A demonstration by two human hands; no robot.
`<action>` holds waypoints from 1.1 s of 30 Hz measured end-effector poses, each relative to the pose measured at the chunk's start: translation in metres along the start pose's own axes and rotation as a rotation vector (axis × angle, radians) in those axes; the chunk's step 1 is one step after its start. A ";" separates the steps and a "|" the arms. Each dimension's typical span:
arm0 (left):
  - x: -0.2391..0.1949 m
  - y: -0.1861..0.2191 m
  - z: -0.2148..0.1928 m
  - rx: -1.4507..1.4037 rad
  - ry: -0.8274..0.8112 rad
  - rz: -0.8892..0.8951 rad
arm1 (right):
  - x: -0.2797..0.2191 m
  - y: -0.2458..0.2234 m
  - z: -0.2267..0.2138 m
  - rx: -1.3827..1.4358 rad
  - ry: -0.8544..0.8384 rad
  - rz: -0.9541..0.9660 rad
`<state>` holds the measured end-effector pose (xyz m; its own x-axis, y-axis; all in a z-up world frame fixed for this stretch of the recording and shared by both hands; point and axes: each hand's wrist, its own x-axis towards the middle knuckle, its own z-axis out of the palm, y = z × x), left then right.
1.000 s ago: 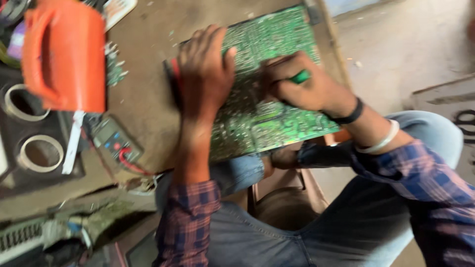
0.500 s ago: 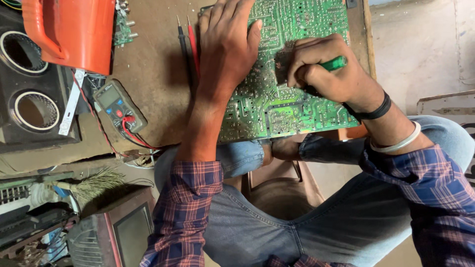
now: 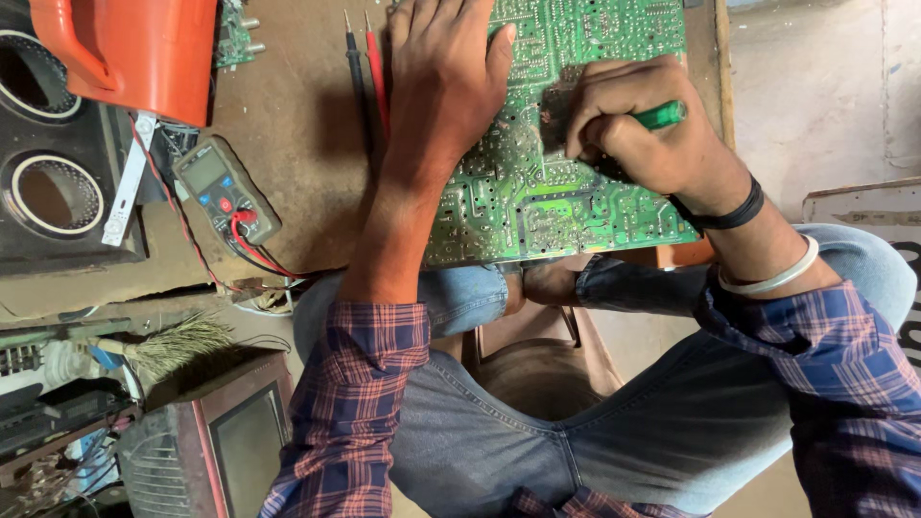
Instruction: The person uses a green-handled screwdriver to scrape and clean the surface of a green circuit board. They systematically work across the board, removing residue from the solder points and traces.
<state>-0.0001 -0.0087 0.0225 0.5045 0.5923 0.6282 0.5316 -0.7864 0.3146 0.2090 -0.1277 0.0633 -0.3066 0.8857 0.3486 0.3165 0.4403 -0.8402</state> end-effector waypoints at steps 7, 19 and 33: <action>0.000 -0.001 0.002 -0.016 0.005 0.000 | -0.004 0.022 0.003 -0.042 0.235 -0.013; 0.002 0.000 -0.001 -0.026 0.023 0.018 | -0.002 0.025 -0.019 0.406 0.172 0.160; -0.001 -0.001 0.000 -0.022 0.046 0.044 | -0.006 0.011 -0.013 0.093 -0.029 0.100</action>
<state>-0.0009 -0.0085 0.0219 0.4952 0.5485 0.6737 0.4937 -0.8158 0.3012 0.2262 -0.1267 0.0577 -0.3037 0.9192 0.2508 0.2624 0.3337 -0.9054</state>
